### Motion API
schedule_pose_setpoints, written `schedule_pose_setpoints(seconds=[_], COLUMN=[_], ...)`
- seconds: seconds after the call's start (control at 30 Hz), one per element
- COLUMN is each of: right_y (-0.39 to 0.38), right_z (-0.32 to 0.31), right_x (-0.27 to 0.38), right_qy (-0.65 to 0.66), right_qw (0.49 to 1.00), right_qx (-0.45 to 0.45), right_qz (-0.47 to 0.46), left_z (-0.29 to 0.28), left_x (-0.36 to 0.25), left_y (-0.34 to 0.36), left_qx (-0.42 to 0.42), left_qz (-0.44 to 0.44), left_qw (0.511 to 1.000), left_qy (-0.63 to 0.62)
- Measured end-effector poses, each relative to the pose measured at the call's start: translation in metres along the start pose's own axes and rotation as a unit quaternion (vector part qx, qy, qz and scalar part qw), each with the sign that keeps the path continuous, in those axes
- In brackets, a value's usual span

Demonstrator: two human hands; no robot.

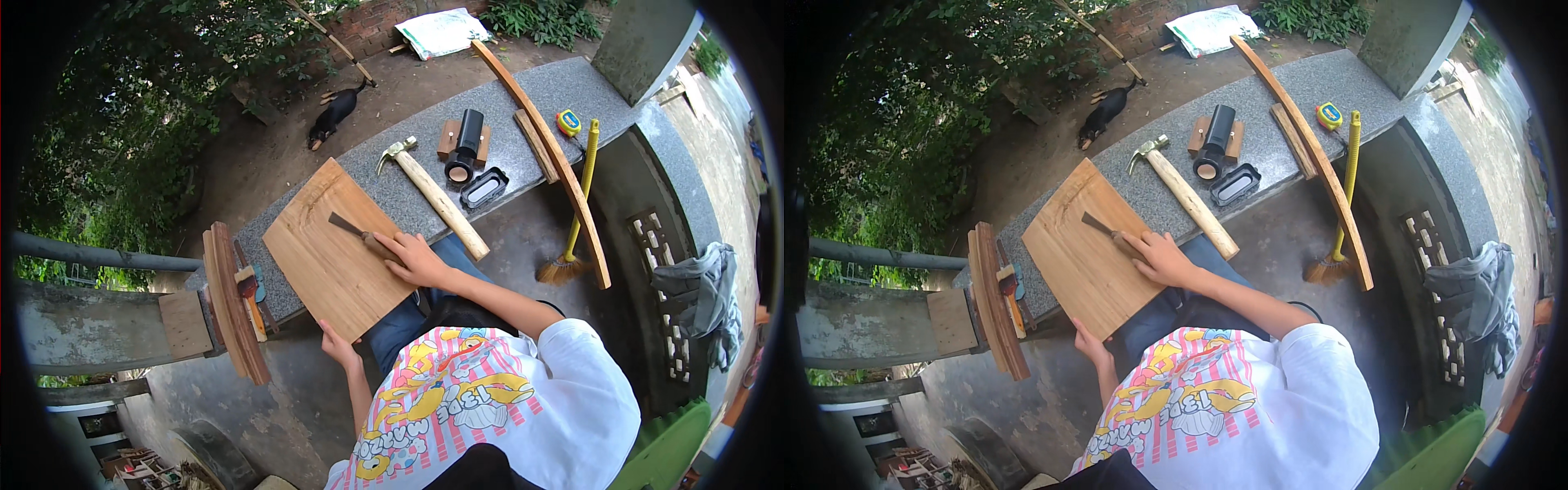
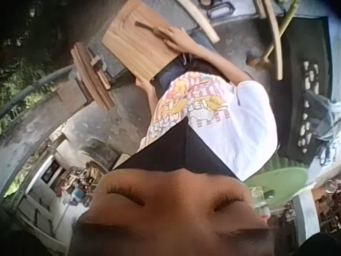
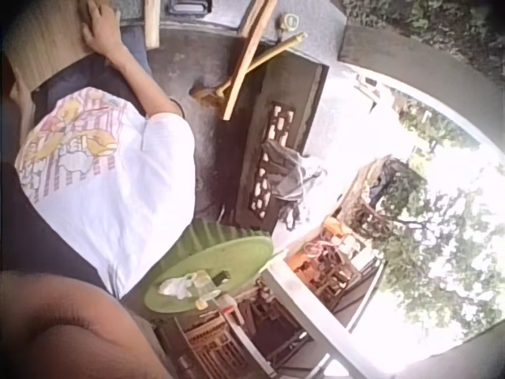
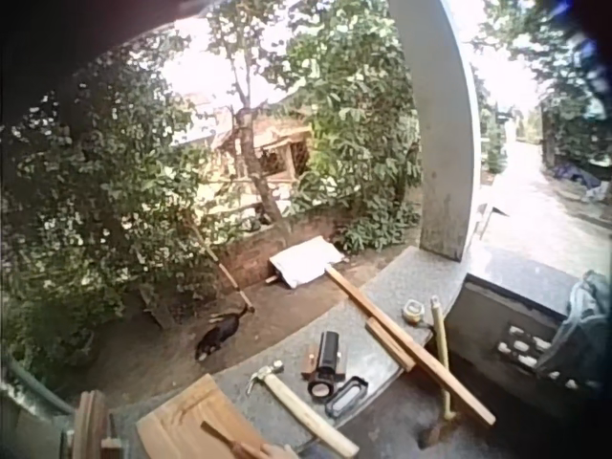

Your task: Cleaning a workbench and using a chisel and sandpaper to work on a wooden board.

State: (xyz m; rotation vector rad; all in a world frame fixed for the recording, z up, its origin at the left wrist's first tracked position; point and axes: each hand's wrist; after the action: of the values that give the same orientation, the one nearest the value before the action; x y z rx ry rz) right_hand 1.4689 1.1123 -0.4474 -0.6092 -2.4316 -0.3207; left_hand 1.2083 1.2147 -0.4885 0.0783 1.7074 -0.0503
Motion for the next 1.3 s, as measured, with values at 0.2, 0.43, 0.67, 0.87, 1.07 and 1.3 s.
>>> schedule_pose_setpoints(seconds=[0.2, 0.43, 0.67, 0.87, 1.07, 1.3], right_y=[-0.014, -0.036, -0.032, -0.035, -0.044, -0.044], right_z=[-0.049, -0.111, -0.126, -0.141, -0.152, -0.151], right_x=[-0.003, 0.005, 0.005, 0.022, 0.018, 0.021], right_qy=[0.297, 0.290, 0.289, 0.264, 0.258, 0.229], right_qw=[0.952, 0.938, 0.932, 0.932, 0.932, 0.939], right_qx=[-0.007, -0.032, -0.014, 0.025, -0.019, -0.018], right_qz=[0.068, 0.187, 0.218, 0.248, 0.255, 0.256], left_z=[0.000, 0.005, 0.009, -0.004, 0.009, 0.034], left_x=[0.009, -0.011, -0.003, 0.009, -0.050, -0.054], left_y=[0.004, 0.005, 0.004, 0.000, -0.021, -0.030], left_qx=[-0.010, -0.017, -0.035, -0.042, 0.036, 0.268], left_qz=[0.006, -0.005, 0.003, 0.090, 0.376, 0.424], left_qw=[1.000, 1.000, 0.998, 0.989, 0.844, 0.824], left_qy=[-0.021, -0.026, -0.047, 0.105, 0.381, 0.264])
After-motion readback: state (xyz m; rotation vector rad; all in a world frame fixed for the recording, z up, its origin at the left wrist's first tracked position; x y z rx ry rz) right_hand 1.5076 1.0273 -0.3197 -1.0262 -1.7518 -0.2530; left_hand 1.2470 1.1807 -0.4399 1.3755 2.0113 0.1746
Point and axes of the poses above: each hand's wrist, its own y-axis towards the middle knuckle, its own z-axis out of the palm, x = y × z, and after that the axes turned 14 degrees about z, right-handed
